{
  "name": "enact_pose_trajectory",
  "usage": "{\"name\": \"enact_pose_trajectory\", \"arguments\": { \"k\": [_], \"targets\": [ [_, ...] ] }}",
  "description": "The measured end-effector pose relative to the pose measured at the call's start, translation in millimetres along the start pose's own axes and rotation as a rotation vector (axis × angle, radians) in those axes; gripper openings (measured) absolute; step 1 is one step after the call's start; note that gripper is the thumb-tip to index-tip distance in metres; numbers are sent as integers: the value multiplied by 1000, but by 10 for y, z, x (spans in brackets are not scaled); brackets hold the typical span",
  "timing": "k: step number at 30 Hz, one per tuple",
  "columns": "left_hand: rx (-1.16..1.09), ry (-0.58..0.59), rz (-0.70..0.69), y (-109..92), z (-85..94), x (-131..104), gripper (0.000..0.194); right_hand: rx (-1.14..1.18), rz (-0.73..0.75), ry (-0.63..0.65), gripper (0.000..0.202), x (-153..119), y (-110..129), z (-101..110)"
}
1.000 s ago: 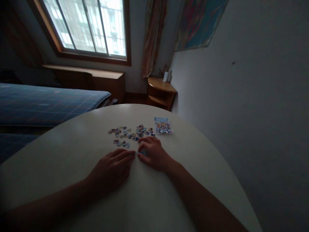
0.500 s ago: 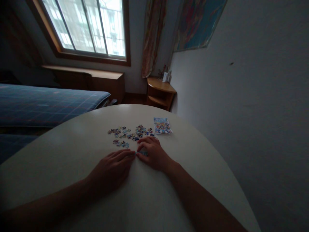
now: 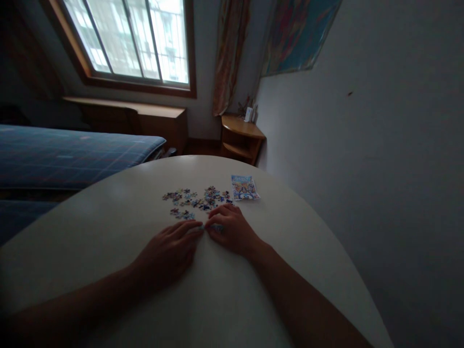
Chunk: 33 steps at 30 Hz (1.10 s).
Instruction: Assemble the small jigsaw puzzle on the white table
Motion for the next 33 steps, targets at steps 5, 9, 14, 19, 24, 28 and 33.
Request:
{"name": "enact_pose_trajectory", "arguments": {
  "k": [5,9,14,19,24,28,33],
  "targets": [
    [159,-37,123,150,56,-22,38,-29,-40,-38,7,10,-81,13],
    [218,-26,125,138,60,-29,37,-36,-69,-46,7,9,-126,4],
    [238,-10,63,21,98,19,25,-22,-79,-44,13,14,-134,8],
    [164,-16,-41,-161,101,-5,15,-2,-35,6,27,2,-81,-30],
    [29,-55,-125,-294,111,-46,22,23,-2,60,45,-24,-50,-83],
    [12,-70,-113,-275,135,-43,23,46,-80,-9,37,2,-117,-7],
    [31,-21,-117,-281,91,-48,20,46,-105,-11,28,10,-128,6]
  ]
}}
Point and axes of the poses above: each hand's wrist, its own x-axis towards the middle knuckle, its own z-axis out of the back of the hand, y = z × x, the point moved 10 cm from there along x, towards the middle knuckle, and after that the axes turned 15 degrees about -y, right-handed, at the moved point
